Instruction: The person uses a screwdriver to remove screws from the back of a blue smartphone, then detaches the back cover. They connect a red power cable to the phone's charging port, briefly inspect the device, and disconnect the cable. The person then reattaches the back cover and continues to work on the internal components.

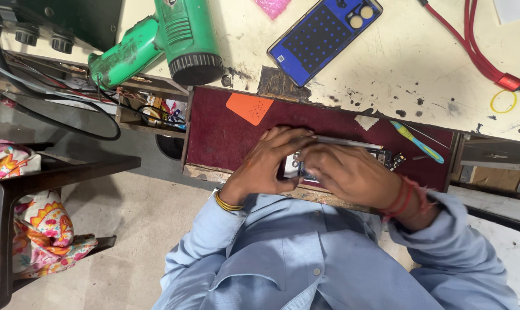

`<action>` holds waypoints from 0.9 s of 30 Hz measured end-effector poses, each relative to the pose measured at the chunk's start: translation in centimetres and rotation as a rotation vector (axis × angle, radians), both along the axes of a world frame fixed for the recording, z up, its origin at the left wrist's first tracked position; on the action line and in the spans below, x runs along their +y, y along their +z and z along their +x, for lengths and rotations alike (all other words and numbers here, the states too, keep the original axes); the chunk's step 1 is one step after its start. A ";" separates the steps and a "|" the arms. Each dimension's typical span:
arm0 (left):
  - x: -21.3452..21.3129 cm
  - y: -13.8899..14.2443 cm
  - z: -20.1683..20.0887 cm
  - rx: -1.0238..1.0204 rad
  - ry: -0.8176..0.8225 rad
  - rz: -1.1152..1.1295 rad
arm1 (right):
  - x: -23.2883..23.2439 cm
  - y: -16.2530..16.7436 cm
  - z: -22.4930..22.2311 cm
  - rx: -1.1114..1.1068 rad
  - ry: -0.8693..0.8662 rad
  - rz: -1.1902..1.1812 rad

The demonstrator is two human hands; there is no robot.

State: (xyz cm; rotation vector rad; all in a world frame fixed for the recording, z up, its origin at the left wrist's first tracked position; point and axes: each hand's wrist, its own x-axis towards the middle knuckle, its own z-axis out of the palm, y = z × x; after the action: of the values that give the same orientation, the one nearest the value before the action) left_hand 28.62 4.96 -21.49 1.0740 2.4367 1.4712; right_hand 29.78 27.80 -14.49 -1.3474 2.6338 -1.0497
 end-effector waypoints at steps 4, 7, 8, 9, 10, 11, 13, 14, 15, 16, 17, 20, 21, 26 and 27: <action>0.0 0.3 0.1 -0.010 -0.014 -0.146 | -0.1 -0.4 0.5 0.193 -0.064 0.153; 0.0 0.4 0.1 -0.034 0.015 -0.150 | -0.1 -0.5 0.6 0.054 -0.013 -0.071; 0.1 0.5 0.2 -0.047 0.028 -0.132 | -0.2 -0.4 0.6 0.081 -0.017 0.004; 0.1 0.5 0.2 -0.039 0.035 -0.125 | -0.3 -0.4 0.8 0.103 -0.024 0.081; 0.1 0.5 0.2 -0.028 0.040 -0.117 | -0.3 -0.2 0.9 0.128 -0.031 0.159; 0.1 0.5 0.3 -0.012 0.043 -0.110 | -0.5 -0.1 0.7 0.150 -0.063 0.126; 0.1 0.6 0.3 -0.007 0.043 -0.108 | -0.6 0.0 0.6 0.196 -0.128 0.059; 0.1 0.6 0.4 -0.003 0.047 -0.107 | -0.6 0.1 0.4 0.127 -0.077 0.067; 0.1 0.6 0.4 -0.009 0.046 -0.111 | -0.3 0.3 0.4 0.052 -0.023 0.075; 0.1 0.6 0.4 -0.017 0.042 -0.114 | -0.1 0.4 0.4 -0.027 0.030 0.085; 0.1 0.6 0.4 -0.021 0.037 -0.117 | -0.2 0.3 0.3 0.046 -0.013 0.095; 0.1 0.5 0.4 -0.041 0.055 -0.135 | -0.3 -0.1 0.5 0.123 -0.068 0.071; 0.1 0.5 0.4 -0.027 0.055 -0.122 | -0.1 -0.1 0.5 0.053 -0.026 0.029; 0.1 0.4 0.4 0.004 0.063 -0.111 | -0.2 -0.4 0.7 0.133 -0.079 0.118; 0.1 0.3 0.4 -0.006 0.058 -0.110 | -0.2 -0.4 0.6 0.076 -0.073 0.053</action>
State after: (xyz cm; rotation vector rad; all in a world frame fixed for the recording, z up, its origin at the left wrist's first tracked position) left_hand 28.99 5.09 -21.14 0.9843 2.5316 1.3351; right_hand 30.43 27.57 -14.85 -1.3155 2.7644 -0.9473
